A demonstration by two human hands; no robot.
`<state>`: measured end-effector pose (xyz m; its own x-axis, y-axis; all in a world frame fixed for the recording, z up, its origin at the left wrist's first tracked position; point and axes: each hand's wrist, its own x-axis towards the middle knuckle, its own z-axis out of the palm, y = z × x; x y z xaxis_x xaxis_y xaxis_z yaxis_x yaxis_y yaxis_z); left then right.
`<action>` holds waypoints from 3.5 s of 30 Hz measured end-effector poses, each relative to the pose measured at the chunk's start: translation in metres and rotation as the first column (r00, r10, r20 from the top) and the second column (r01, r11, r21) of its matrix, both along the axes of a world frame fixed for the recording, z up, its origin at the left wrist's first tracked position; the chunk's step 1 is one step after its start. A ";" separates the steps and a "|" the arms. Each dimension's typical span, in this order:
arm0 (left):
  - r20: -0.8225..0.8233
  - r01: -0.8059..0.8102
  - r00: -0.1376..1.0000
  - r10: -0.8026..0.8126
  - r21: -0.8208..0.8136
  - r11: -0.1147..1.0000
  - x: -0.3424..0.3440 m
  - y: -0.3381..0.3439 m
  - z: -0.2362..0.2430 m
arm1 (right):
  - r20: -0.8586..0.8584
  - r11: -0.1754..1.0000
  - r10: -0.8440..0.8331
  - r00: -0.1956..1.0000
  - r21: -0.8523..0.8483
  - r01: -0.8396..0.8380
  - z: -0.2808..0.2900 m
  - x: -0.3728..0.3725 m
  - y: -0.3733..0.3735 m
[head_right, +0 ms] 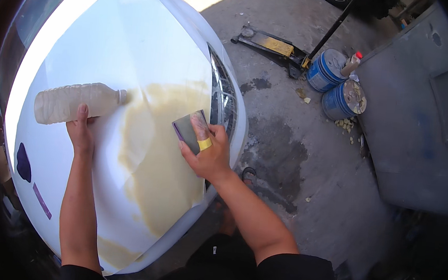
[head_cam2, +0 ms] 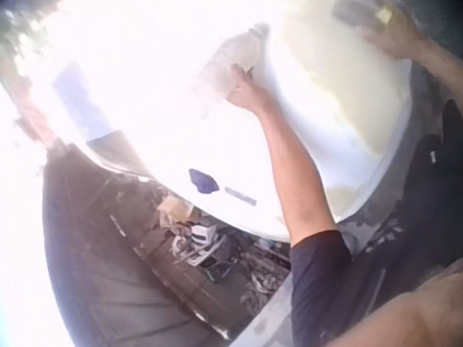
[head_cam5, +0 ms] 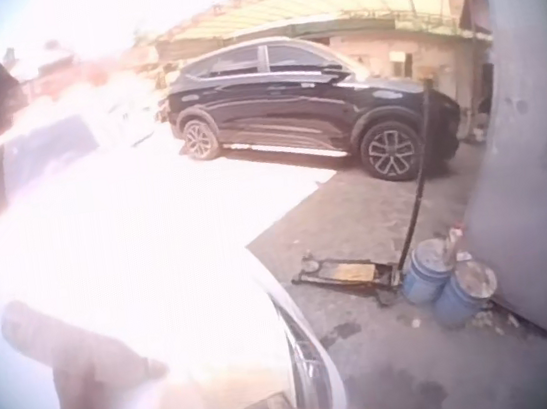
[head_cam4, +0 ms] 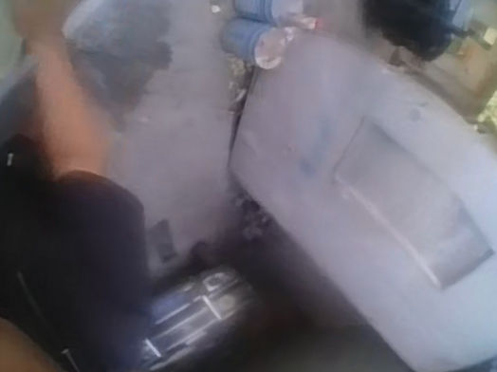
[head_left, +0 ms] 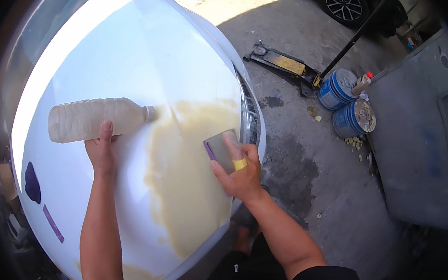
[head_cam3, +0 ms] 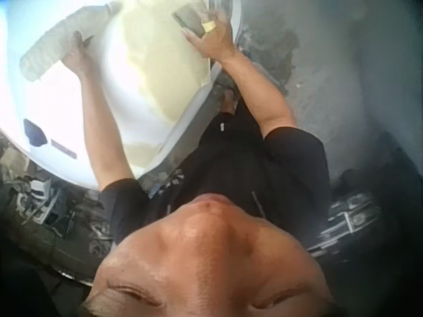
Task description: The person pours liquid from a plastic bottle onto the white car hood and uses a sanding block to rub the surface. The person repeatedly wets the area and sands it in a back-and-forth motion.
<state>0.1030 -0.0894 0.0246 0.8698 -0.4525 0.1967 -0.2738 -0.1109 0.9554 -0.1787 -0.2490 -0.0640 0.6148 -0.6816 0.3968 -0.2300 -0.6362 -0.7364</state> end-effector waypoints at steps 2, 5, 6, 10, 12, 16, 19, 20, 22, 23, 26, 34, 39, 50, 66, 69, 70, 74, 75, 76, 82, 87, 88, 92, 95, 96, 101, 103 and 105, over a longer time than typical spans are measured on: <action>-0.001 0.018 1.000 -0.018 0.032 0.999 0.004 0.005 0.001 | 0.108 0.991 0.035 0.994 0.127 -0.049 -0.011 -0.042 0.061; 0.013 0.007 1.000 -0.008 0.007 1.000 -0.002 0.003 0.002 | 0.110 0.996 0.052 0.993 0.072 -0.060 -0.005 -0.036 0.047; 0.034 -0.001 0.999 0.001 0.013 1.000 -0.005 -0.003 0.000 | 0.097 0.999 0.039 0.995 0.015 -0.040 -0.006 -0.018 0.013; 0.074 -0.031 0.997 0.029 0.025 0.999 -0.013 -0.014 0.006 | -0.090 0.980 -0.178 0.980 -0.101 0.169 0.024 0.062 -0.098; 0.039 -0.022 0.999 0.021 0.025 0.999 -0.012 -0.012 0.003 | -0.102 0.980 -0.190 0.977 -0.084 0.182 0.023 0.057 -0.089; -0.006 -0.007 1.000 0.008 0.031 0.999 0.004 0.005 0.003 | 0.075 0.999 0.043 0.996 -0.003 -0.043 -0.007 -0.017 0.013; 0.043 -0.035 0.999 0.034 0.026 0.999 -0.009 -0.003 0.007 | 0.113 0.991 0.068 0.991 0.105 -0.080 -0.014 -0.050 0.060; 0.066 -0.047 0.997 0.046 0.018 0.999 -0.014 -0.007 0.008 | 0.097 0.989 0.089 0.991 0.108 -0.100 -0.015 -0.045 0.048; 0.032 -0.005 0.999 0.004 0.032 0.999 -0.010 -0.007 0.006 | 0.076 0.998 0.043 0.996 0.035 -0.046 -0.010 -0.011 -0.008; 0.017 0.017 1.000 -0.018 0.038 0.999 -0.009 -0.008 0.006 | 0.012 0.999 -0.014 1.000 -0.046 0.014 -0.001 0.012 -0.040; 0.011 -0.024 1.000 0.024 0.024 0.999 -0.012 -0.011 0.007 | -0.168 0.990 -0.141 0.976 -0.043 0.135 0.025 0.065 -0.096; 0.022 -0.021 1.000 0.021 0.021 1.000 -0.006 -0.001 0.004 | 0.109 0.980 0.118 0.987 0.149 -0.134 0.005 -0.037 0.063; 0.021 -0.013 1.000 0.013 -0.014 1.000 -0.014 -0.012 0.006 | 0.019 0.998 0.036 0.999 -0.045 -0.035 0.028 0.052 -0.031; 0.029 -0.006 1.000 0.007 -0.028 1.000 -0.013 -0.007 0.011 | 0.146 0.962 0.237 0.960 0.104 -0.253 0.015 -0.031 0.061; 0.009 0.003 1.000 -0.002 -0.062 0.998 -0.009 -0.004 0.005 | 0.169 0.947 0.314 0.934 0.018 -0.322 0.011 -0.018 0.048; 0.012 0.014 1.000 -0.013 -0.059 0.998 -0.012 -0.012 0.005 | 0.122 0.974 0.225 0.967 -0.006 -0.225 0.036 0.067 -0.023; 0.016 0.005 1.000 -0.004 -0.055 0.998 -0.012 -0.012 0.005 | 0.068 0.979 0.203 0.977 -0.009 -0.203 0.041 0.094 -0.042; 0.025 -0.018 1.000 0.018 -0.022 1.000 -0.012 -0.012 0.008 | 0.055 0.984 0.178 0.982 0.000 -0.179 0.041 0.097 -0.042; 0.036 -0.026 0.999 0.027 -0.021 0.999 -0.009 -0.008 0.010 | 0.100 0.972 0.232 0.967 0.015 -0.235 0.037 0.075 -0.021; 0.042 -0.032 0.999 0.033 -0.024 0.999 -0.007 -0.005 0.010 | 0.137 0.956 0.282 0.950 0.044 -0.290 0.035 0.044 0.003; 0.091 -0.064 0.994 0.063 0.015 0.998 -0.013 -0.010 0.011 | 0.206 0.960 0.271 0.940 0.008 -0.279 0.012 -0.012 0.044; 0.085 -0.060 0.995 0.060 0.004 0.998 -0.019 -0.019 0.009 | -0.002 0.994 0.104 0.995 -0.019 -0.104 0.049 0.102 -0.052; 0.080 -0.054 0.995 0.053 0.008 0.998 -0.016 -0.017 0.008 | -0.007 0.996 0.081 0.997 -0.023 -0.081 0.049 0.103 -0.050; 0.066 -0.042 0.997 0.041 0.010 0.999 -0.007 -0.004 0.005 | 0.133 0.975 0.223 0.966 -0.034 -0.220 0.026 0.018 0.018; 0.055 -0.029 0.998 0.029 -0.001 1.000 -0.006 -0.003 0.006 | 0.227 0.961 0.252 0.941 0.053 -0.270 -0.005 -0.045 0.066; 0.057 -0.038 0.998 0.037 0.009 0.999 -0.008 -0.003 0.005 | 0.226 0.961 0.250 0.942 0.062 -0.270 -0.003 -0.046 0.065; 0.051 -0.021 0.999 0.020 0.018 1.000 -0.011 -0.010 0.007 | 0.033 0.999 0.033 0.999 -0.002 -0.033 0.031 0.064 -0.041; 0.047 -0.023 0.999 0.022 0.018 1.000 -0.009 -0.010 0.009 | -0.034 0.997 0.022 0.999 -0.067 -0.024 0.041 0.094 -0.067; 0.040 -0.020 0.999 0.020 0.012 1.000 -0.010 -0.010 0.009 | 0.028 0.998 0.036 0.999 -0.045 -0.035 0.035 0.074 -0.047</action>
